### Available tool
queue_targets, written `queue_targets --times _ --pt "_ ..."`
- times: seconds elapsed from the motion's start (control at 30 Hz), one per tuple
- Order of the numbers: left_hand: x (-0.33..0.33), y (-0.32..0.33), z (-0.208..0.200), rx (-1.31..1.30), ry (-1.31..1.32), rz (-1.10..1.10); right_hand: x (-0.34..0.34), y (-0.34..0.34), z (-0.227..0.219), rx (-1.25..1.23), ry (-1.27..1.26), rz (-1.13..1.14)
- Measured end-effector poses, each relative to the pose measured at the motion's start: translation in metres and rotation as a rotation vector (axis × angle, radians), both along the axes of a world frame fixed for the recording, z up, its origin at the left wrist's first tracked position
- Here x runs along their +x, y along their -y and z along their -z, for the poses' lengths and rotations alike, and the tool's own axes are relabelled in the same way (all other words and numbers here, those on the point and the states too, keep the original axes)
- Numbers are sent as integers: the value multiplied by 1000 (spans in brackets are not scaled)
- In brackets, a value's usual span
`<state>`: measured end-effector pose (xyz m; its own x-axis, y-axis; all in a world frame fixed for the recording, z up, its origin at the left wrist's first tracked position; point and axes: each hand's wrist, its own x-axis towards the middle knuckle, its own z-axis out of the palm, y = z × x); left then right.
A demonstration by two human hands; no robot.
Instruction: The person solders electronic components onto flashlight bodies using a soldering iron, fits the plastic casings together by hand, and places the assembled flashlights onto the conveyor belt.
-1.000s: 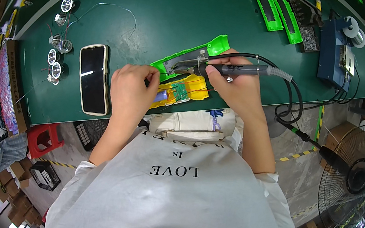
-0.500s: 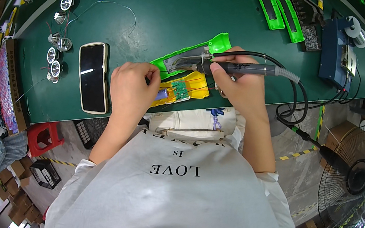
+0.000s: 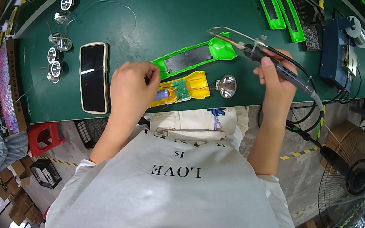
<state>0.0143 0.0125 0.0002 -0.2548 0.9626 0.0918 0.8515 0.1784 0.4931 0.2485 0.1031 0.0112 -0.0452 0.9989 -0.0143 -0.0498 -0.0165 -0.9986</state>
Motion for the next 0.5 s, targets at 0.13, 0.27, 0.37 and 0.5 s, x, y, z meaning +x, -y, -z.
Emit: queue_targets --times 0.13,0.27,0.37,0.5 --pt "-4 0 -3 11 40 12 10 -2 7 -8 -112 98" --pt "-5 3 -21 129 122 89 20 -4 27 -50 -239 137" --pt "8 5 -75 155 773 512 29 -6 50 -69 -266 189" --pt "78 -2 -144 566 1696 1036 55 -12 83 -45 -379 146"
